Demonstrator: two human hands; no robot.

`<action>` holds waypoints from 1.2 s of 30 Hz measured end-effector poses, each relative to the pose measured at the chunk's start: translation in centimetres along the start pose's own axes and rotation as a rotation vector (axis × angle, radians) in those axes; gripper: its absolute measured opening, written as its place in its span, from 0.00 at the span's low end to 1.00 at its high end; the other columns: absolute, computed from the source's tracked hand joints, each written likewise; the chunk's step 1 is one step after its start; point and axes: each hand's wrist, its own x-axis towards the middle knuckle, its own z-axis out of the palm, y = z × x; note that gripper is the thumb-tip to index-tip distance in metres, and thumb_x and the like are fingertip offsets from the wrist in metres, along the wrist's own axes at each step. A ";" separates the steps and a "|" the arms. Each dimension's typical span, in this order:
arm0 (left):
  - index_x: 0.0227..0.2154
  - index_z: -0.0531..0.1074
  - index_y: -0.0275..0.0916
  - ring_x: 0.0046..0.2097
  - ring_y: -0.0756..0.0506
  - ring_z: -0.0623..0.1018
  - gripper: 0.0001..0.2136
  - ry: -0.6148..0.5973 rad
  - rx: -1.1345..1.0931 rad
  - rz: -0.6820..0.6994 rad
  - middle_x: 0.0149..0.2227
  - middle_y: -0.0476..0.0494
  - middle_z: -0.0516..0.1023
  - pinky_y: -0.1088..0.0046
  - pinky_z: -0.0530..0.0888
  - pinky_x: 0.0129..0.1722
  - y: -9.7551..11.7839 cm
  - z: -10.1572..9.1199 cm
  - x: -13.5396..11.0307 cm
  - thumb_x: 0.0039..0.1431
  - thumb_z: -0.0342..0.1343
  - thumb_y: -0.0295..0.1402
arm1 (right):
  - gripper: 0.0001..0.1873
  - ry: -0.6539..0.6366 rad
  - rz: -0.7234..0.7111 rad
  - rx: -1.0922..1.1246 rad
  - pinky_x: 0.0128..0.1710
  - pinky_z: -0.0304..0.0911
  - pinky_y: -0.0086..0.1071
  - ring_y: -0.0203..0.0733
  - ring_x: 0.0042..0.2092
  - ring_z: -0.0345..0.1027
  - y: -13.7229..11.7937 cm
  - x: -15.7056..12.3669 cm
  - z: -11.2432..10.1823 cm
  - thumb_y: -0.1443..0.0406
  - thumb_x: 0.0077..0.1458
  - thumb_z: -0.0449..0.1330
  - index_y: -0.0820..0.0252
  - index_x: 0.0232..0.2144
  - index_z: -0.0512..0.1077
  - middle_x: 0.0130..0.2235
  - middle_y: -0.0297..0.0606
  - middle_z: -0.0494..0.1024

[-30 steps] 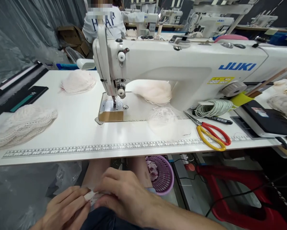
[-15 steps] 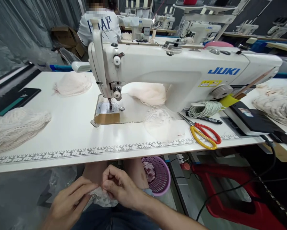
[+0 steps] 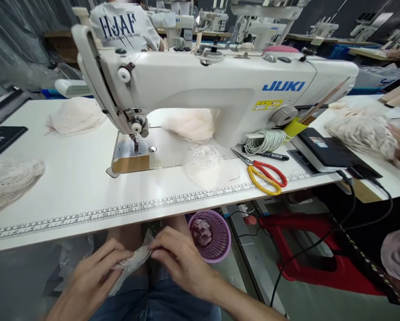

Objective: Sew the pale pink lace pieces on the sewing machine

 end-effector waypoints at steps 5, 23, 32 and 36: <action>0.39 0.71 0.31 0.30 0.49 0.72 0.10 0.163 0.313 0.279 0.31 0.42 0.72 0.73 0.68 0.29 0.3 -0.1 -0.7 0.61 0.45 0.20 | 0.10 -0.130 -0.076 -0.022 0.39 0.61 0.28 0.36 0.39 0.65 -1.3 2.9 1.4 0.65 0.63 0.51 0.62 0.36 0.72 0.37 0.38 0.70; 0.40 0.71 0.27 0.34 0.46 0.74 0.10 0.125 0.287 0.325 0.33 0.37 0.74 0.70 0.69 0.33 -0.8 0.5 -2.2 0.61 0.45 0.18 | 0.05 -0.123 -0.013 -0.039 0.35 0.58 0.29 0.36 0.35 0.62 1.6 1.5 0.9 0.69 0.60 0.51 0.60 0.31 0.63 0.33 0.35 0.67; 0.40 0.71 0.28 0.34 0.47 0.73 0.10 0.121 0.276 0.358 0.33 0.37 0.74 0.70 0.69 0.32 -0.8 1.1 -1.7 0.63 0.44 0.21 | 0.05 -0.073 0.006 -0.018 0.36 0.58 0.29 0.37 0.37 0.62 1.6 0.0 0.1 0.65 0.62 0.52 0.60 0.37 0.66 0.35 0.37 0.68; 0.40 0.70 0.27 0.33 0.46 0.73 0.09 0.125 0.275 0.368 0.32 0.37 0.74 0.69 0.68 0.31 -0.1 1.0 -1.3 0.62 0.47 0.21 | 0.05 -0.181 -0.106 -0.019 0.36 0.60 0.27 0.36 0.37 0.63 -0.6 2.1 1.7 0.66 0.61 0.52 0.61 0.38 0.67 0.36 0.37 0.67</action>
